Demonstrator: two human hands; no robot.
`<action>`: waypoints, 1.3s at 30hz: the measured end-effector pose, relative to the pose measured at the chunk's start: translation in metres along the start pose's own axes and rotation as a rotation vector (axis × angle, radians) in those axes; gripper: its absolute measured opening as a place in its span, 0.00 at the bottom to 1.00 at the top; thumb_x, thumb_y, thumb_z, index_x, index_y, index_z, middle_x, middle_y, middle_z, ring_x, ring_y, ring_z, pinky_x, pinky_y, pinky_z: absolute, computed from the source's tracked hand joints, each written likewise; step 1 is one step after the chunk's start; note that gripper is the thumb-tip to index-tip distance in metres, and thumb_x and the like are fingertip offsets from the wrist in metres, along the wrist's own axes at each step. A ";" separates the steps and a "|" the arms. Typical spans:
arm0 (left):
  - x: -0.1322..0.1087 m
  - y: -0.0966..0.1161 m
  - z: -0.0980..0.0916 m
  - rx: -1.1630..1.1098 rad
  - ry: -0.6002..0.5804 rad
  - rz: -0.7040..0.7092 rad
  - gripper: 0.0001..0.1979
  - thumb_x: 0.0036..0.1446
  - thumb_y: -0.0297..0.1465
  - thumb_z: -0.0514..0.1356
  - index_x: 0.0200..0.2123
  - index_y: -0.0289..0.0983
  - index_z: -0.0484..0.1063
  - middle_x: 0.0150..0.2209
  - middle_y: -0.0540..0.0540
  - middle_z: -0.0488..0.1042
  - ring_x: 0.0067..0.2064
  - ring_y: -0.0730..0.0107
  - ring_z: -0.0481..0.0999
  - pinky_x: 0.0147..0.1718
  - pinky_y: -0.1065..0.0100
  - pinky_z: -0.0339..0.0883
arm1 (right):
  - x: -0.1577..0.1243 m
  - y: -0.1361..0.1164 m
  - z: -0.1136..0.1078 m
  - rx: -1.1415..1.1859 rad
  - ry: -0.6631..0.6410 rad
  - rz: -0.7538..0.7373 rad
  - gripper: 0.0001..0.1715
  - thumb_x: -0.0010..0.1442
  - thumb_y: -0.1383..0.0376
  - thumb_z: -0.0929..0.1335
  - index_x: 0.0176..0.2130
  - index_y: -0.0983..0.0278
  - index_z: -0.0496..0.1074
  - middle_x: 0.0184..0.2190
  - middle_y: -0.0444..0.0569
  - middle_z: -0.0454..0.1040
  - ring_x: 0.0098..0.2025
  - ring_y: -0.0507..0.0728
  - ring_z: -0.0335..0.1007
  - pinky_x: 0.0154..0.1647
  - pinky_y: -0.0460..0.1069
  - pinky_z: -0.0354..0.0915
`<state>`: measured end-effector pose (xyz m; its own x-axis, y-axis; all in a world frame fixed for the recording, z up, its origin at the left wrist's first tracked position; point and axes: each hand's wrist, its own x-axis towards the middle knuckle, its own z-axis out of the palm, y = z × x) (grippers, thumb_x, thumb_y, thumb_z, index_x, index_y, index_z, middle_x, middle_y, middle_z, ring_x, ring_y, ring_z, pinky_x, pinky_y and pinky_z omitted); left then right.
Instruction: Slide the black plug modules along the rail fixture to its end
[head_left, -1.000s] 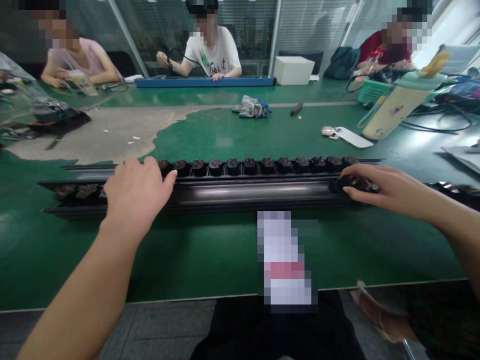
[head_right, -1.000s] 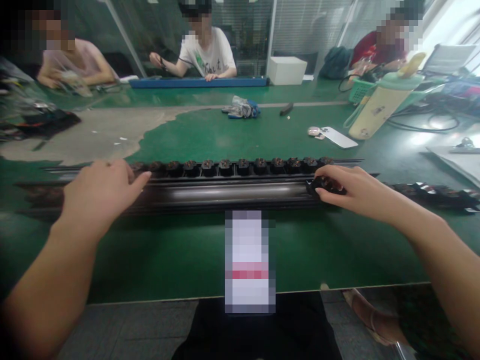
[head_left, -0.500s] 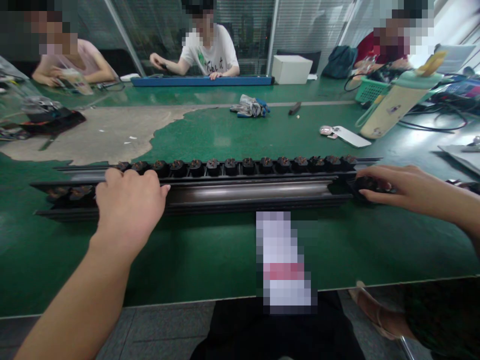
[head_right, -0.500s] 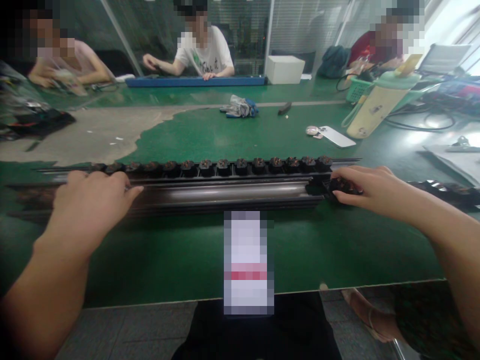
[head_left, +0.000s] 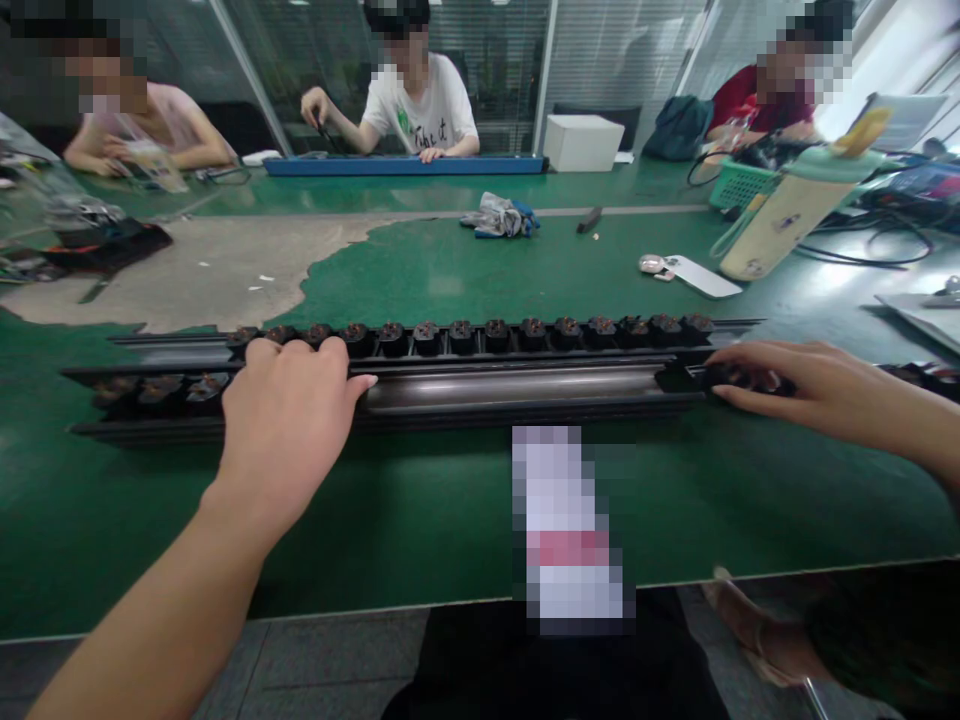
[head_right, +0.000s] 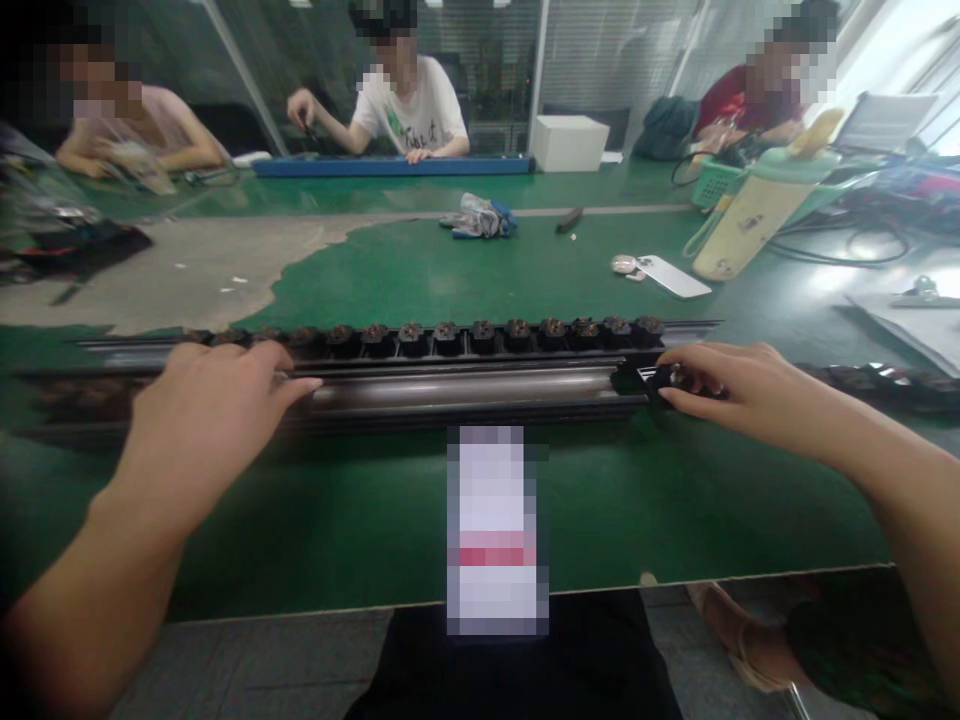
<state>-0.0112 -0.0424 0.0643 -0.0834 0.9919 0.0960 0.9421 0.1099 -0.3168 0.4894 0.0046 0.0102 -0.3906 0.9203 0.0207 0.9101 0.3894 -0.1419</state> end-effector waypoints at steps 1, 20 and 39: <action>0.000 0.002 0.000 -0.024 0.002 0.010 0.19 0.75 0.40 0.53 0.50 0.31 0.76 0.47 0.27 0.79 0.57 0.30 0.74 0.42 0.49 0.76 | 0.001 0.000 0.003 -0.011 -0.002 -0.014 0.26 0.71 0.48 0.65 0.56 0.61 0.76 0.38 0.57 0.80 0.37 0.62 0.75 0.44 0.58 0.65; 0.006 0.039 0.028 -0.751 0.226 0.370 0.20 0.76 0.41 0.48 0.52 0.39 0.76 0.50 0.41 0.85 0.50 0.56 0.83 0.52 0.57 0.73 | 0.008 -0.072 0.006 -0.289 0.320 -0.252 0.24 0.74 0.61 0.59 0.58 0.64 0.77 0.47 0.62 0.78 0.48 0.67 0.74 0.48 0.62 0.64; 0.012 0.037 0.036 -0.668 0.233 0.670 0.24 0.79 0.39 0.44 0.52 0.35 0.79 0.52 0.39 0.84 0.52 0.56 0.81 0.54 0.54 0.71 | 0.118 -0.211 0.028 0.237 0.164 -0.558 0.26 0.72 0.51 0.67 0.60 0.65 0.71 0.49 0.59 0.79 0.51 0.64 0.74 0.53 0.58 0.68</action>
<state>0.0112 -0.0237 0.0192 0.5358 0.7901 0.2978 0.7668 -0.6030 0.2201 0.2476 0.0301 0.0151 -0.7545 0.5817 0.3039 0.5124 0.8115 -0.2809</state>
